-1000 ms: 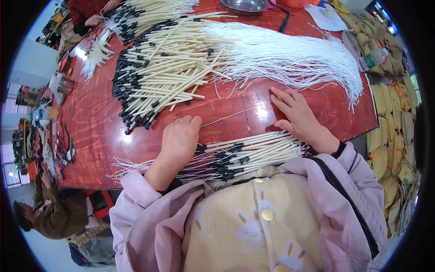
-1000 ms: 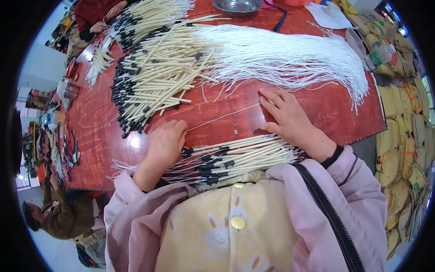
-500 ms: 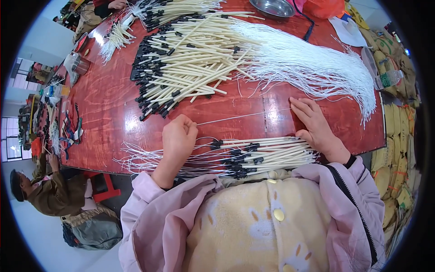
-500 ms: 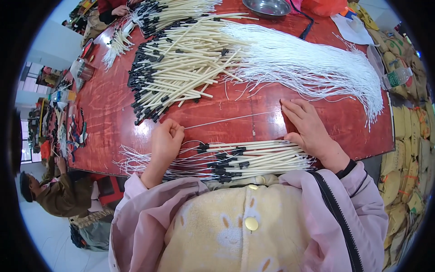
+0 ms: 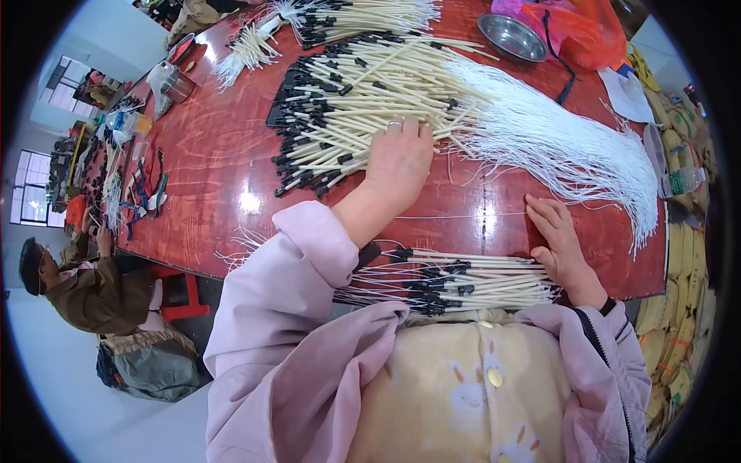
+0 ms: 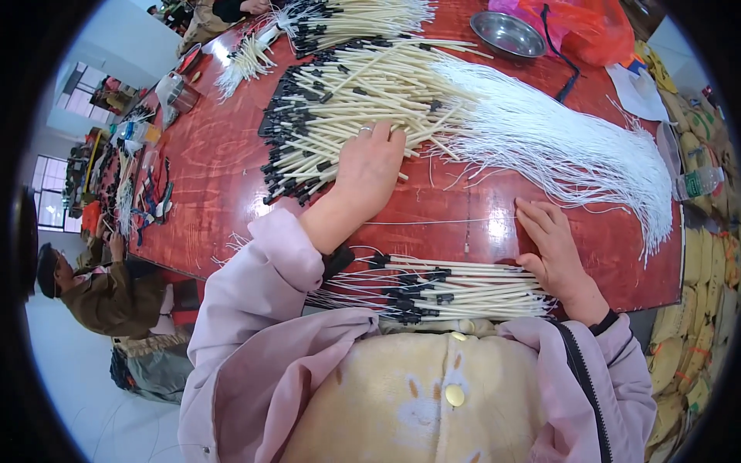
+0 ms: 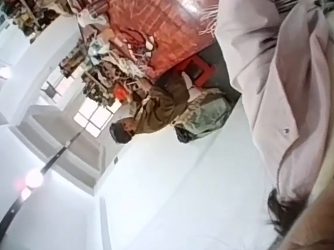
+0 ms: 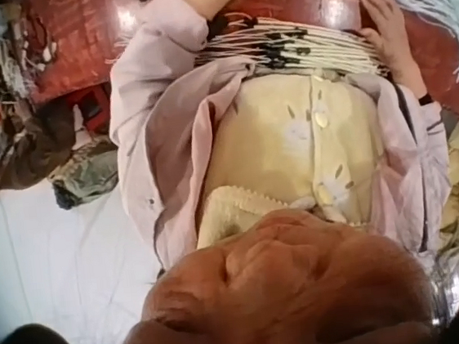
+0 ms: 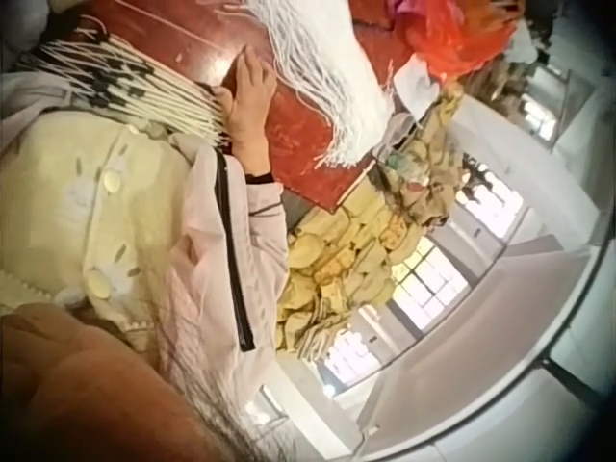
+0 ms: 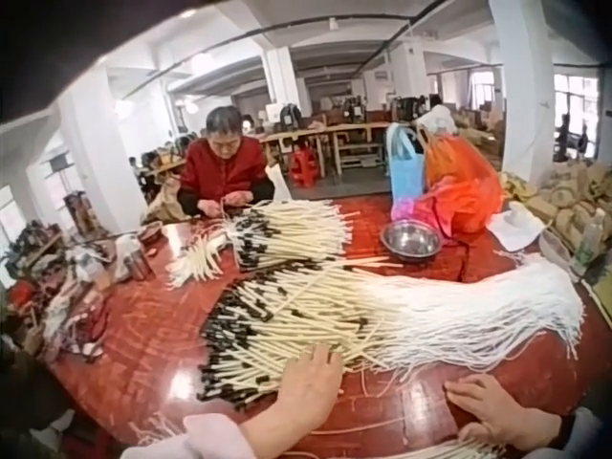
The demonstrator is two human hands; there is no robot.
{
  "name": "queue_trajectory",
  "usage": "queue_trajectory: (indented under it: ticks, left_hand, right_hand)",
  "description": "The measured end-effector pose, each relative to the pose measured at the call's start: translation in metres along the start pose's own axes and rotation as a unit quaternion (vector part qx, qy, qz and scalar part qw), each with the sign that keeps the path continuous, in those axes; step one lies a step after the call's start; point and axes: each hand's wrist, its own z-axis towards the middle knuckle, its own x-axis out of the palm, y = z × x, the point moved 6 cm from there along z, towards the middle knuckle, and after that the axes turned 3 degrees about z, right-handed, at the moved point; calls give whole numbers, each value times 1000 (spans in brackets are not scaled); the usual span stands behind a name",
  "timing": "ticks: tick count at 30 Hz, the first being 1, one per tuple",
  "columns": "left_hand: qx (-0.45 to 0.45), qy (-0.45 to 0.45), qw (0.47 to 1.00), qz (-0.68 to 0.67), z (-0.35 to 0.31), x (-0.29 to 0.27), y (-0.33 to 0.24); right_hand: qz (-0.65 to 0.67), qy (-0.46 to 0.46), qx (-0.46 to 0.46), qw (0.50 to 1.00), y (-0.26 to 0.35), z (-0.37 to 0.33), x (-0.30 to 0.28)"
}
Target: The person threads a white string through a plastic tube by hand, then slides a black cap onto the end of the tube and places the completed assembly onto a pile on the table.
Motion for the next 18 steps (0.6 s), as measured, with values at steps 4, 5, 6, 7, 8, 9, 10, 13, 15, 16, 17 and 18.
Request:
queue_trajectory:
  ticks: [4,5,6,7,8,9,10,13,15,16,17,18]
  left_hand:
    - [-11,36,999,27,9,8,6]
    - [-11,37,999,29,11,7,6]
    - [-11,39,999,31,12,6,7]
    - [-12,38,999,32,12,3,8]
    - [-14,21,1000,11,10,-2,8]
    - [-16,5,1000,-10,8,-8,9]
    - [-16,-12,999,-33,7,-12,8]
    - [-23,-66,989,-128,-4,-24,11]
    - [-23,-90,980,-176,-17,-30,14]
    - [-45,-89,968,-228,-28,-30,18]
    - [-66,-88,953,-282,-40,-33,24]
    - [-81,-81,948,-296,-54,-38,31]
  right_hand:
    - [2,-7,-3,1000,2,1,1]
    - [5,-10,0,1000,0,0,0]
    - [8,-13,2,1000,-1,0,-1]
    - [11,-16,4,1000,-1,0,-1]
    - [11,-16,2,1000,0,1,-1]
    - [15,-17,0,1000,1,2,0]
    - [19,-17,1,1000,0,1,1]
    - [23,-19,1,1000,0,1,1]
    - [28,-25,8,999,-2,-2,1]
    - [29,-25,13,999,-4,-4,3]
    - [26,-19,15,999,-4,-5,2]
    - [24,-13,17,999,-4,-5,1]
